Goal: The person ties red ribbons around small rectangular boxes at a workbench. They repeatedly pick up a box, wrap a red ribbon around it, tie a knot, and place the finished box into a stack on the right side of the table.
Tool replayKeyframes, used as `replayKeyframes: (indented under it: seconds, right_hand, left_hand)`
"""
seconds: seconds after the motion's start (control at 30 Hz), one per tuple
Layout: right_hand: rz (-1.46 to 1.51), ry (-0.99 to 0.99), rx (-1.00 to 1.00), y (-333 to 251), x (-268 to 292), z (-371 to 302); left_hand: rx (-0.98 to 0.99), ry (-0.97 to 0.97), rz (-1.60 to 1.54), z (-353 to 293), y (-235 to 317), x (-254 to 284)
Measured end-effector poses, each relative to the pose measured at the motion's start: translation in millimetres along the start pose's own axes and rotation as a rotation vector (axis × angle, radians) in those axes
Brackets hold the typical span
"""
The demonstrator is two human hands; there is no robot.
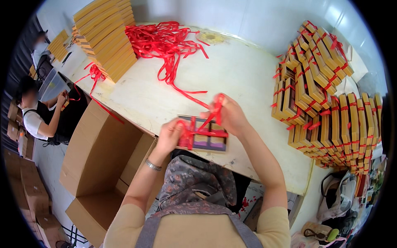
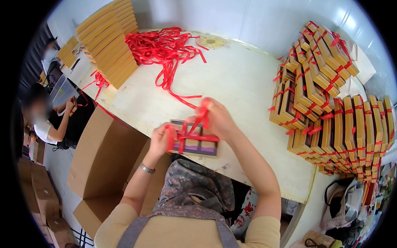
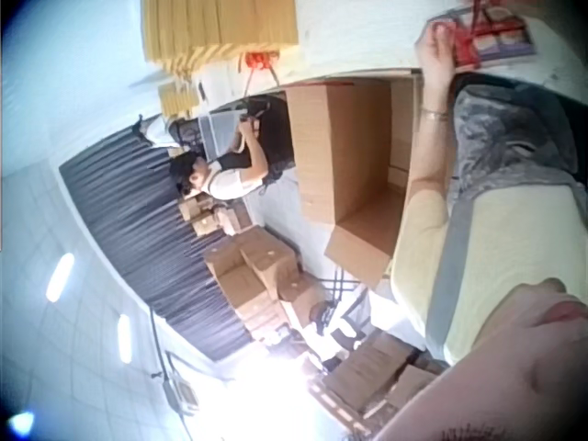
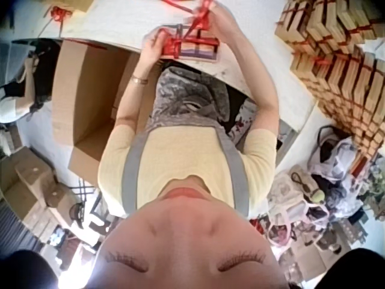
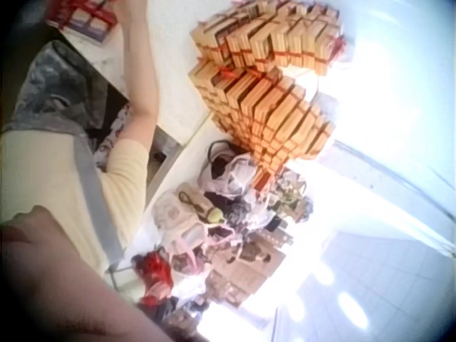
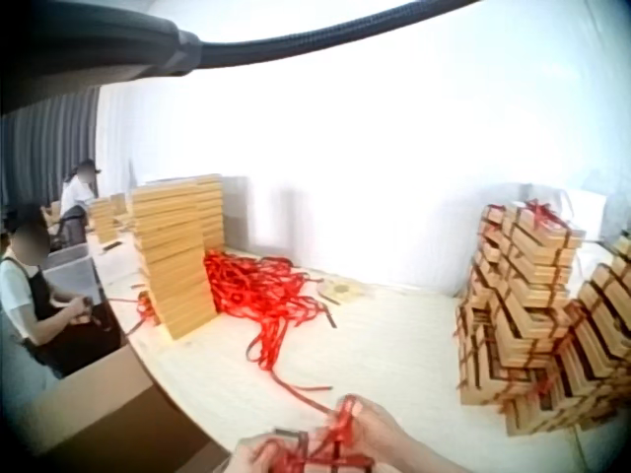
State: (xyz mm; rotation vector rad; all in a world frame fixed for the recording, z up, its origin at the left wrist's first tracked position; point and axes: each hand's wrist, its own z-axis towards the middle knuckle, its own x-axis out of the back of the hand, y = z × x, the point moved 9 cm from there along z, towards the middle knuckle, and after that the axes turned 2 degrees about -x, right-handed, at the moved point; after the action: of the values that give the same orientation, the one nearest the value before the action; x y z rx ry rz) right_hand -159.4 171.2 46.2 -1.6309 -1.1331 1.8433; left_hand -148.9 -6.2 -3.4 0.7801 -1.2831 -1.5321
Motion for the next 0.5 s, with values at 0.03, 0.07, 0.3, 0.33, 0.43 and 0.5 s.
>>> replayKeyframes:
  seconds: [0.03, 0.07, 0.3, 0.33, 0.43, 0.5]
  right_hand:
    - [-0.042, -0.118, -0.090, 6.1, -27.6, -0.2]
    - [-0.084, -0.235, -0.179, 10.7, -49.7, -3.1]
    - [-1.413, -0.232, 0.426, -9.5, -36.0, -36.1]
    - [-1.493, -0.310, 0.456, -2.6, -29.1, -43.7]
    - [-1.653, -0.508, 0.566, 4.0, -46.0, -66.8]
    - [-1.686, -0.551, 0.524, 7.0, -48.4, -74.1]
  left_hand:
    - [-0.086, -0.048, 0.054, 0.3, 12.1, -19.5]
    - [-0.175, -0.097, 0.107, 0.3, 23.9, -36.0]
    - [-0.094, -0.185, 0.051, -9.6, 27.4, -42.9]
    - [-0.115, -0.199, 0.087, -10.4, 29.0, -47.7]
    - [-0.163, -0.165, 0.098, -12.8, 27.4, -44.8]
    - [-0.170, -0.134, 0.094, -15.4, 26.5, -43.9]
